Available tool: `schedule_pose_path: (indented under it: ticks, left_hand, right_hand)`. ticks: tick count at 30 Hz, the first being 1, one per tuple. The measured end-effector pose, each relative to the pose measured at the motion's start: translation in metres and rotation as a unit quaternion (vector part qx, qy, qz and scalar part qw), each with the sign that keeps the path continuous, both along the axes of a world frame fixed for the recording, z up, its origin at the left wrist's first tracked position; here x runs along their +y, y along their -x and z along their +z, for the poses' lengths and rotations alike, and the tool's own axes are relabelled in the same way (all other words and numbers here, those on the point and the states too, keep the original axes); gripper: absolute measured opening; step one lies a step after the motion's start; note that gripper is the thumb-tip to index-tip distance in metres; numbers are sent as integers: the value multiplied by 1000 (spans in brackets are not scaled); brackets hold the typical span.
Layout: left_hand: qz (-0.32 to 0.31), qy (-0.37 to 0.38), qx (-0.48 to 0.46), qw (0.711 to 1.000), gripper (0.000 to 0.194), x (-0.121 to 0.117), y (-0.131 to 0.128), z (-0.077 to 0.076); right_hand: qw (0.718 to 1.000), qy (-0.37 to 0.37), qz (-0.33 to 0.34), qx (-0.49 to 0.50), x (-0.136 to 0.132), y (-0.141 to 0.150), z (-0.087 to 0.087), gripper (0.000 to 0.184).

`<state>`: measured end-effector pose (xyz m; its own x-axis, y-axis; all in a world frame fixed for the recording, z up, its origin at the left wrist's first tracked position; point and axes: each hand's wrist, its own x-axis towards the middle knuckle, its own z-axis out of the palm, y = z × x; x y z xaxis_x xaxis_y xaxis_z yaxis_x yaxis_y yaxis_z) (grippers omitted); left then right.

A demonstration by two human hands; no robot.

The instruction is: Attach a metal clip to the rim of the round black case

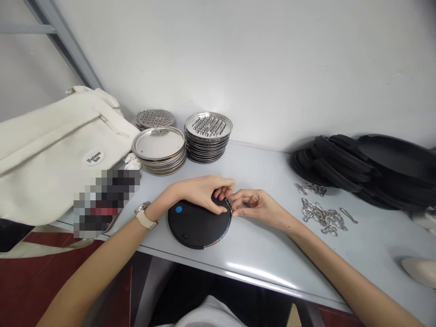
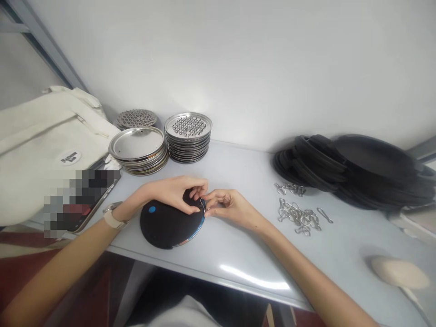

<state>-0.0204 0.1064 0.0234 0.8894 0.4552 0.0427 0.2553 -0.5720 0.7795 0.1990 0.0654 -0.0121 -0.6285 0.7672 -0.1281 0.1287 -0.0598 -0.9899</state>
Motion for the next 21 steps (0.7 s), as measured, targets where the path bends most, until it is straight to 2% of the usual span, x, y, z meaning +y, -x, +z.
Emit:
schedule_pose_path:
  ticks: [4, 12, 21]
  left_hand:
    - [14, -27, -17, 999, 33, -1, 0, 2]
    - [-4, -33, -20, 999, 31, 1, 1, 0]
    - [-20, -49, -16, 998, 16, 0, 0, 3]
  right_hand:
    - [1000, -10, -6, -1, -1, 0, 1, 26]
    - [1000, -7, -7, -14, -3, -1, 5, 28]
    - [999, -28, -6, -26, -6, -1, 4, 22]
